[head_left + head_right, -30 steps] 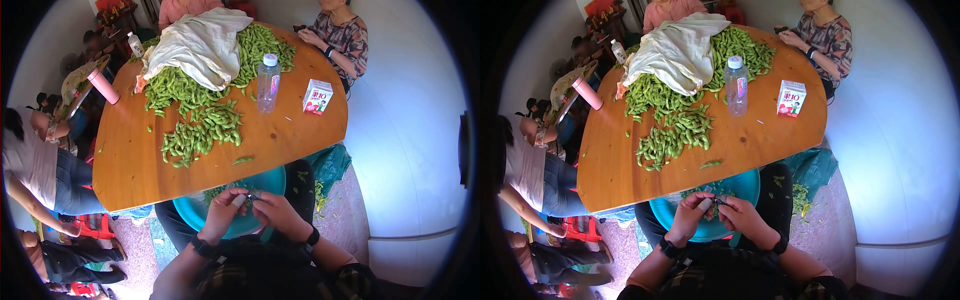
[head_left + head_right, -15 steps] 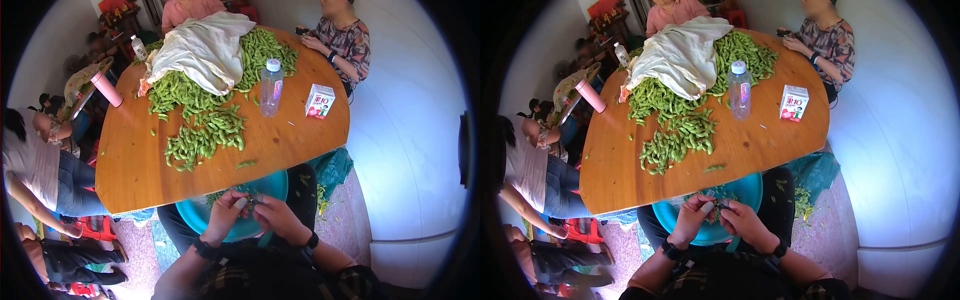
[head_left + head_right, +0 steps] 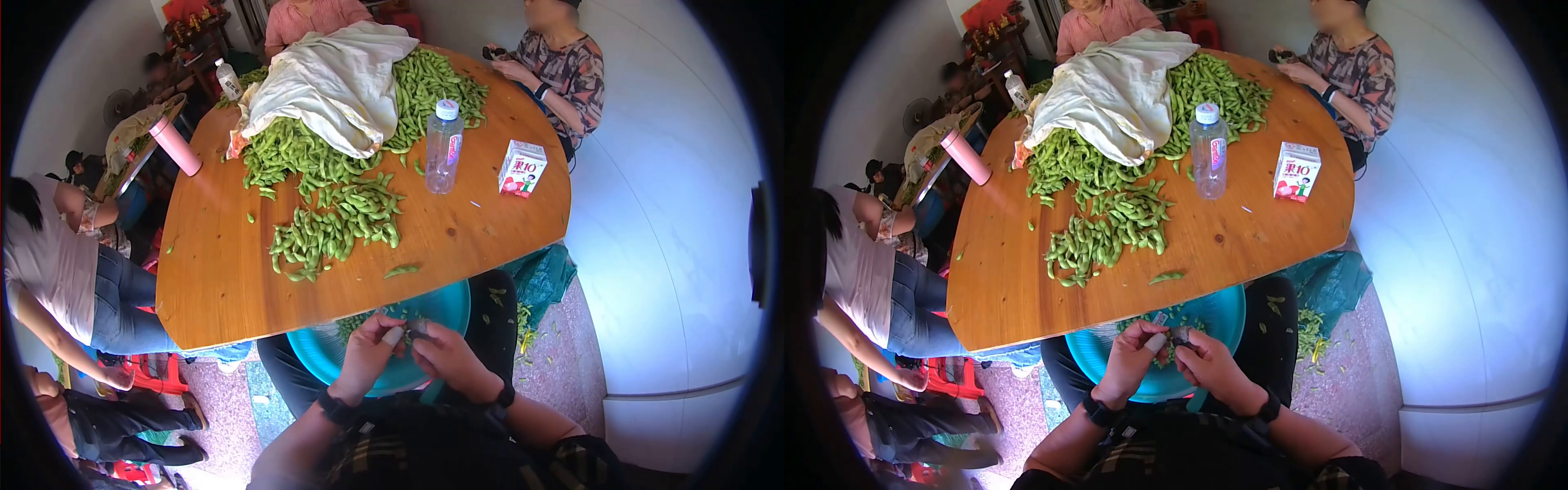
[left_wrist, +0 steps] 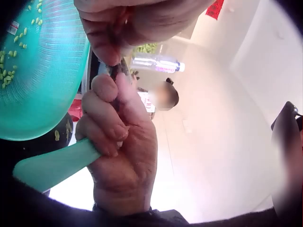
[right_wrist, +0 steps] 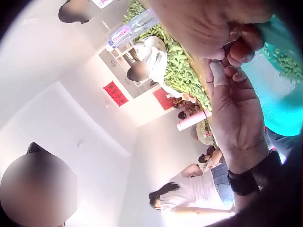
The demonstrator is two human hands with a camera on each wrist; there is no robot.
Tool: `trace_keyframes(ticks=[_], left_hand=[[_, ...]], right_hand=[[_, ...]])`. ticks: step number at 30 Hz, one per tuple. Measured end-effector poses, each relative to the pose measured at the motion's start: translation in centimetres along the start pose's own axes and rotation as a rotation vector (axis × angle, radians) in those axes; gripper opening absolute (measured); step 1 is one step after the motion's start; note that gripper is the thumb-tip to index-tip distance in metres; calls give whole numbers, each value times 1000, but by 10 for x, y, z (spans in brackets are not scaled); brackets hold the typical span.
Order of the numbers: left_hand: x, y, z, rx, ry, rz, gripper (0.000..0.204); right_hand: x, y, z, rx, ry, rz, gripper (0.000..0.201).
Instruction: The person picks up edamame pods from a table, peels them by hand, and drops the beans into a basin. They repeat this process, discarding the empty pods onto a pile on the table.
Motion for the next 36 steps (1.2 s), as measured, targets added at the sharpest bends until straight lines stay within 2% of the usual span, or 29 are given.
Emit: trace_keyframes(ticks=[5, 7, 9, 11, 13, 14, 15, 16, 17, 20, 22, 23, 25, 26, 28, 30, 31, 33, 34, 35, 36], left_hand=[[-13, 7, 2, -5, 121, 131, 12], [-30, 4, 3, -71, 310, 366, 14], [-33, 6, 3, -80, 316, 382, 16], [-35, 1, 5, -92, 320, 399, 17], [15, -2, 11, 61, -273, -763, 20], [14, 0, 15, 69, -267, -760, 20], [26, -8, 20, 63, -446, -927, 20], [37, -18, 27, 54, -627, -1093, 21], [39, -16, 27, 53, -628, -1091, 21], [43, -16, 25, 24, -581, -1085, 20], [31, -6, 15, -20, -405, -733, 18], [30, -5, 13, -16, -405, -733, 18], [-4, 6, 3, -61, 0, -286, 19], [-3, 7, 3, -59, 1, -288, 19], [-17, 5, 4, -81, 213, -73, 16], [-35, 8, 1, -103, 273, 29, 16], [-46, 7, 0, -125, 331, 133, 16], [-56, 6, -1, -158, 391, 168, 17], [-62, 2, 1, -196, 455, 202, 17], [-66, 3, 0, -196, 455, 199, 17], [-61, 9, -5, -196, 285, -134, 15]], right_hand=[[8, -2, -2, 14, -11, -84, 16], [10, 0, -5, 14, -25, -97, 18], [16, 1, -5, 14, -91, -112, 21], [14, 3, -6, 9, -77, -50, 21], [15, 3, -9, 2, -67, 9, 21], [3, 6, -10, 43, 101, 233, 17], [-12, 5, -9, 84, 278, 457, 13], [-15, 4, -8, 81, 279, 459, 13], [-19, 2, -4, 69, 288, 472, 13], [-17, 2, -3, 61, 258, 432, 13], [-14, 4, -4, 62, 225, 381, 13], [-10, 6, -5, 69, 181, 351, 13], [-4, 7, -8, 72, 138, 318, 13], [-3, 8, -9, 74, 166, 342, 13], [-2, 8, -9, 78, 197, 365, 13], [-7, 5, -5, 110, 318, 617, 14], [-4, 5, -6, 108, 318, 618, 14], [-10, 3, -4, 132, 467, 764, 15], [-11, 3, -3, 132, 469, 762, 15], [-19, 7, 3, 198, 529, 742, 16], [-27, 11, 10, 263, 588, 722, 16]])
Point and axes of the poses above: each hand's wrist, its own z-axis away from the middle knuckle, its own y-axis out of the back of the hand, x = y × z, the point moved 9 cm from there along -z, towards the middle knuckle, and after that the axes turned 2 degrees about -z, right-handed, at the moved point
